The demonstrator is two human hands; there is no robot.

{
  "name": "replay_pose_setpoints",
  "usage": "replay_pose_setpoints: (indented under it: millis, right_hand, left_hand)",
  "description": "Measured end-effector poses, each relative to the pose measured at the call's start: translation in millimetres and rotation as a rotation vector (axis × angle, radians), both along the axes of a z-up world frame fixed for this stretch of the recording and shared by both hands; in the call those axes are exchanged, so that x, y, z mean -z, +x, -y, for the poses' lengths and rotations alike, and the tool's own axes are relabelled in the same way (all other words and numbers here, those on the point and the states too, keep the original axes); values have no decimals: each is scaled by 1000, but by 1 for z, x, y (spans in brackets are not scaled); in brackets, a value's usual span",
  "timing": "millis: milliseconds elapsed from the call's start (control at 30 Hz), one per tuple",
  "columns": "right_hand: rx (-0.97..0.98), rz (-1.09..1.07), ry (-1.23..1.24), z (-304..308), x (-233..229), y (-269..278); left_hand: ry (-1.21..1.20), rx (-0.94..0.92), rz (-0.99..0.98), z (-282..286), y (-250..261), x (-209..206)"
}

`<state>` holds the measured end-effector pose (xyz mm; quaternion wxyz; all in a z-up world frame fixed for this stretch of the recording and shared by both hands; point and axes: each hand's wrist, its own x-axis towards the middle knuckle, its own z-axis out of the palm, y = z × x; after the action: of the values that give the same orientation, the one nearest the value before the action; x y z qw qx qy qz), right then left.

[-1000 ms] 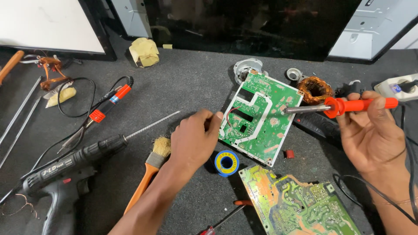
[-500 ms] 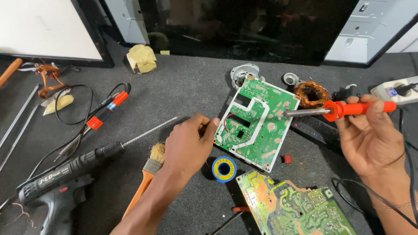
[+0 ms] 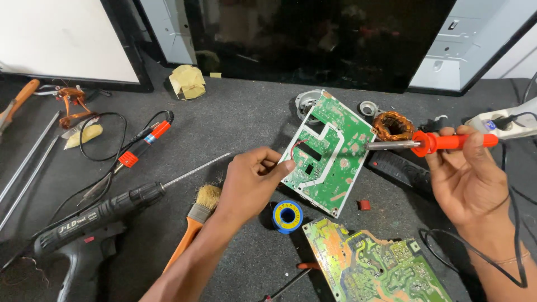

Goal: Solder electronic components onto a circuit board using a soldering iron.

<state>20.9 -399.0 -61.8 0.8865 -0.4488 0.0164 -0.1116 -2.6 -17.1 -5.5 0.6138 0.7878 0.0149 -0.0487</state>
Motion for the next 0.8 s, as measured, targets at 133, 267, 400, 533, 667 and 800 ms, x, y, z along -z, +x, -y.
replay_pose_setpoints:
  millis: [133,267,400,533,667,800]
  right_hand:
    - [-14,20,71,6,-8,-1]
    - [51,43,168,7,-18,-3]
    - [110,79,415,2,-35,-7]
    - [83,144,439,24,-28,-6]
    - [44,170,525,35,-26,-9]
    - [44,168,500,19,-34,-8]
  left_hand:
    - [0,-25,149,3,-7,-6]
    - [-54,-75,395,6,-18,-16]
    - [140,-66,1017,6,-17,-5]
    - [306,-53,1230,7,-18,-3]
    - [494,59,1293,9,-12,23]
    - [656,350,1320,14,-22,14]
